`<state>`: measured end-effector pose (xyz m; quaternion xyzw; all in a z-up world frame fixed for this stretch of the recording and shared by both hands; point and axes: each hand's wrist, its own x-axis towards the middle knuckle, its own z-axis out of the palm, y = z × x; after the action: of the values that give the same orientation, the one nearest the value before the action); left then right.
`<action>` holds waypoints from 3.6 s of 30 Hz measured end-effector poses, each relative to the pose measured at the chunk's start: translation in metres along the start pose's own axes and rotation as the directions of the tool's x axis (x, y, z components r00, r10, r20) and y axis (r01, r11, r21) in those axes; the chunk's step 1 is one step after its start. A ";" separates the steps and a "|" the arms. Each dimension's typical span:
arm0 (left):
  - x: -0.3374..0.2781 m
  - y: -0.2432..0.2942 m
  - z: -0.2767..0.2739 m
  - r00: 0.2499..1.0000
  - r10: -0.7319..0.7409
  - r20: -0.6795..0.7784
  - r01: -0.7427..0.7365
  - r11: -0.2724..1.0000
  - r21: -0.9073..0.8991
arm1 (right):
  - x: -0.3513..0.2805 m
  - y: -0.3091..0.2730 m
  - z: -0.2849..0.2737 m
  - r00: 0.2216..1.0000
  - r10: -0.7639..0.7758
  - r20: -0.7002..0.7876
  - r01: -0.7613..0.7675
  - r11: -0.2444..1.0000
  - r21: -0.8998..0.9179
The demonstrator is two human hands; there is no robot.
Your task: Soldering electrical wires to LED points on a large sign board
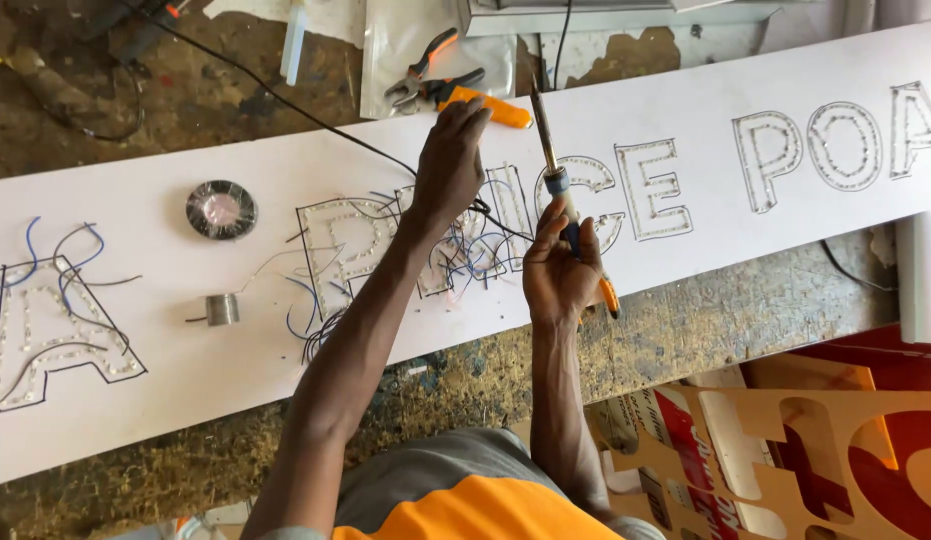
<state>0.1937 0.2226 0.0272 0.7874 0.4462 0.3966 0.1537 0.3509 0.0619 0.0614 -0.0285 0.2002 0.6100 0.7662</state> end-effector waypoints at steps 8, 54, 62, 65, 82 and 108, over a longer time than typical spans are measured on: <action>0.029 -0.065 0.061 0.998 0.067 0.002 -0.064 0.947 0.314 | 0.011 -0.018 -0.018 1.000 -0.009 0.003 0.009 1.000 -0.010; -0.322 0.102 -0.171 0.600 -0.785 0.156 0.268 0.014 -0.963 | -0.022 0.112 -0.052 0.837 0.526 -0.152 -0.520 0.680 -0.517; -0.319 0.119 -0.172 0.613 -0.778 0.134 0.326 0.095 -0.940 | -0.002 0.103 -0.054 0.848 0.495 -0.189 -0.518 0.701 -0.490; -0.316 0.119 -0.165 0.623 -0.751 0.218 0.369 0.036 -0.929 | 0.000 0.103 -0.053 0.873 0.444 -0.200 -0.479 0.705 -0.523; -0.361 0.119 -0.206 0.352 -0.908 -0.228 0.053 0.262 -0.964 | -0.065 0.173 -0.064 0.699 0.687 -0.199 -0.616 0.437 -0.656; -0.449 0.309 -0.101 -0.447 -0.683 -0.578 -0.098 0.679 -0.727 | -0.182 0.118 -0.125 0.105 0.965 -0.241 -0.555 -0.144 -0.819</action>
<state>0.1671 -0.3300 0.0567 -0.1265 0.4785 0.8681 0.0383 0.1732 -0.1124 0.0329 -0.0730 -0.3045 0.9419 0.1216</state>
